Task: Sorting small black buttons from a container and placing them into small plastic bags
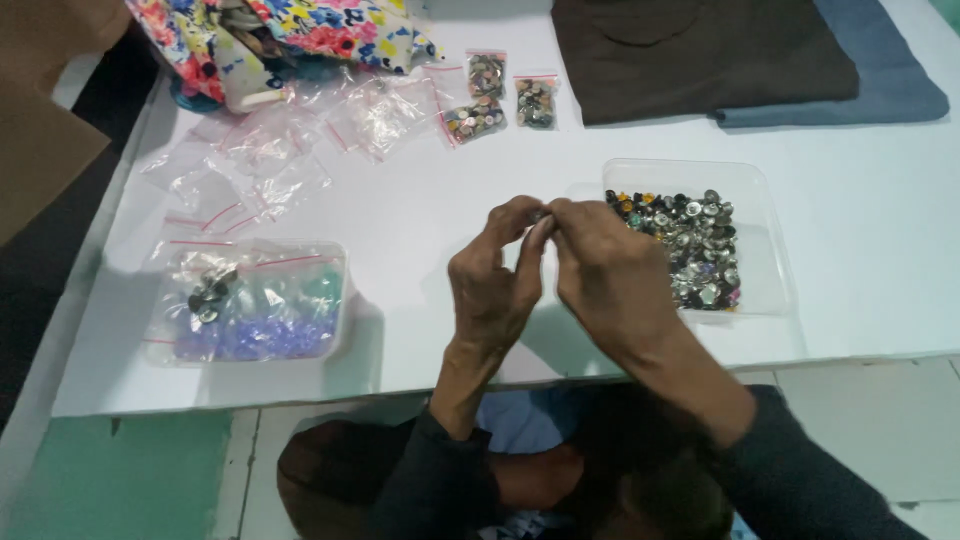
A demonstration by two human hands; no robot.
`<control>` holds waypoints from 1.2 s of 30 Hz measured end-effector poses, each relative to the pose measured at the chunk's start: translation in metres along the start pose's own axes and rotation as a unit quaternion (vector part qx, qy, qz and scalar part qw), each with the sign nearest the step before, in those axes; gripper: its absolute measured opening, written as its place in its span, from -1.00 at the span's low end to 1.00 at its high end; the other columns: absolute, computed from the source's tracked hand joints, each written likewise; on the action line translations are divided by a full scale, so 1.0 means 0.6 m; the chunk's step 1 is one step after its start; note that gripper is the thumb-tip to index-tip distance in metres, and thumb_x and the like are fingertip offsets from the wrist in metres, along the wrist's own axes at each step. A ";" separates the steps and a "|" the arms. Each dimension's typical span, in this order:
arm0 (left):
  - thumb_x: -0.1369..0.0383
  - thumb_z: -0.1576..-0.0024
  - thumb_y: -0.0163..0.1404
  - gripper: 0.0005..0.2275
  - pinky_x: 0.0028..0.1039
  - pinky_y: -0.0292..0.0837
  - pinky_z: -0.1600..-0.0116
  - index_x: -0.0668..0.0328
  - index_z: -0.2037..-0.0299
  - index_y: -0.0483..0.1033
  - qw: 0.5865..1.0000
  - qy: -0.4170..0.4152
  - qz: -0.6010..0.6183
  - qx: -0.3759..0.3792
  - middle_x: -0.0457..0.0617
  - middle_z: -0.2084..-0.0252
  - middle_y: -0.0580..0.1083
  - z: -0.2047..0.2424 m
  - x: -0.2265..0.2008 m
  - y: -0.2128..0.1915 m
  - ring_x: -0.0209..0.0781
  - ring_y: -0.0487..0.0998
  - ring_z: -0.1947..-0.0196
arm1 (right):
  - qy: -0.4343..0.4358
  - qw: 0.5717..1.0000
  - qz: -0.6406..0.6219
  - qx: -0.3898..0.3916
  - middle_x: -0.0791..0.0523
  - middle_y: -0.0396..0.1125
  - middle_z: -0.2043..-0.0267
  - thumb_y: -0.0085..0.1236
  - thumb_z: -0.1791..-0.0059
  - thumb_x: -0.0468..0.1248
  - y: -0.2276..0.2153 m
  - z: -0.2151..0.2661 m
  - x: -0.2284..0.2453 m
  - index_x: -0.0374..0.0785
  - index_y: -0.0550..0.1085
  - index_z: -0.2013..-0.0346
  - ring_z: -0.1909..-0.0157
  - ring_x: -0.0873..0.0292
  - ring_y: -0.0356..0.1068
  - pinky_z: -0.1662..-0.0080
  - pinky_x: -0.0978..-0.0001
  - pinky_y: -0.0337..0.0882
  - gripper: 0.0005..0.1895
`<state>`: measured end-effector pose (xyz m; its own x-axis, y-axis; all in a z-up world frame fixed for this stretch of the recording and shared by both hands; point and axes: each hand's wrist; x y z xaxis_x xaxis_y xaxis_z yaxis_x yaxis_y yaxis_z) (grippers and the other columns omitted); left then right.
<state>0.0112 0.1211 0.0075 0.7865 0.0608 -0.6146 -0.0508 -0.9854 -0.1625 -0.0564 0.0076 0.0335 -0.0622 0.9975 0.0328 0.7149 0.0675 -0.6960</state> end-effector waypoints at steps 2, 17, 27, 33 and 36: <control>0.44 -0.21 0.14 -0.90 -0.26 0.65 0.24 0.17 0.11 0.54 0.999 -0.024 -0.049 0.005 0.06 0.32 0.63 0.024 0.035 -0.034 0.06 0.70 0.28 | 0.030 0.998 -0.050 0.029 0.06 0.44 0.33 0.16 -0.03 -0.40 0.065 0.011 0.032 -0.28 0.55 0.11 0.32 -0.02 0.53 0.43 0.23 0.50 -0.86; 0.17 -0.23 0.10 -0.85 -0.22 0.44 0.03 -0.07 0.14 0.65 0.967 -0.156 -0.146 0.139 -0.11 0.36 0.52 0.088 0.147 -0.078 -0.03 0.57 0.16 | 0.151 0.969 -0.182 0.079 0.07 0.41 0.20 0.16 0.00 -0.33 0.201 0.083 0.047 -0.18 0.58 0.04 0.14 -0.07 0.50 0.16 0.13 0.53 -0.76; 0.26 -0.24 0.07 -0.83 -0.17 0.42 0.05 0.10 0.13 0.66 0.969 -0.165 -0.115 0.142 0.03 0.32 0.51 0.070 0.117 -0.091 0.08 0.57 0.16 | 0.197 0.944 -0.247 0.094 0.06 0.43 0.14 0.21 0.02 -0.28 0.188 0.070 0.049 -0.07 0.61 0.04 0.08 -0.09 0.50 0.07 0.08 0.51 -0.74; 0.26 -0.26 0.02 -0.81 -0.20 0.39 0.04 0.14 0.12 0.64 0.965 -0.180 -0.106 0.158 0.06 0.30 0.50 0.061 0.108 -0.098 0.07 0.55 0.15 | 0.247 0.925 -0.266 0.113 0.05 0.46 0.10 0.26 0.02 -0.25 0.173 0.059 0.056 -0.08 0.62 0.04 0.12 -0.06 0.52 0.11 0.14 0.53 -0.75; 0.24 -0.27 0.01 -0.81 -0.22 0.38 0.03 0.13 0.11 0.63 0.963 -0.185 -0.109 0.163 0.05 0.27 0.50 0.060 0.112 -0.099 0.06 0.54 0.13 | 0.250 0.925 -0.266 0.110 0.02 0.46 0.08 0.27 0.03 -0.27 0.168 0.050 0.060 -0.12 0.60 0.01 0.13 -0.07 0.52 0.12 0.11 0.55 -0.72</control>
<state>0.0449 0.1892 -0.0516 0.5303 0.3720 -0.7618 -0.1470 -0.8446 -0.5148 -0.0076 0.0500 -0.0573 0.0048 0.7131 0.7010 0.5138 0.5997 -0.6135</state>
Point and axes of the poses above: each hand's wrist, its own z-axis away from the middle knuckle, its own y-axis out of the palm, x = y × z
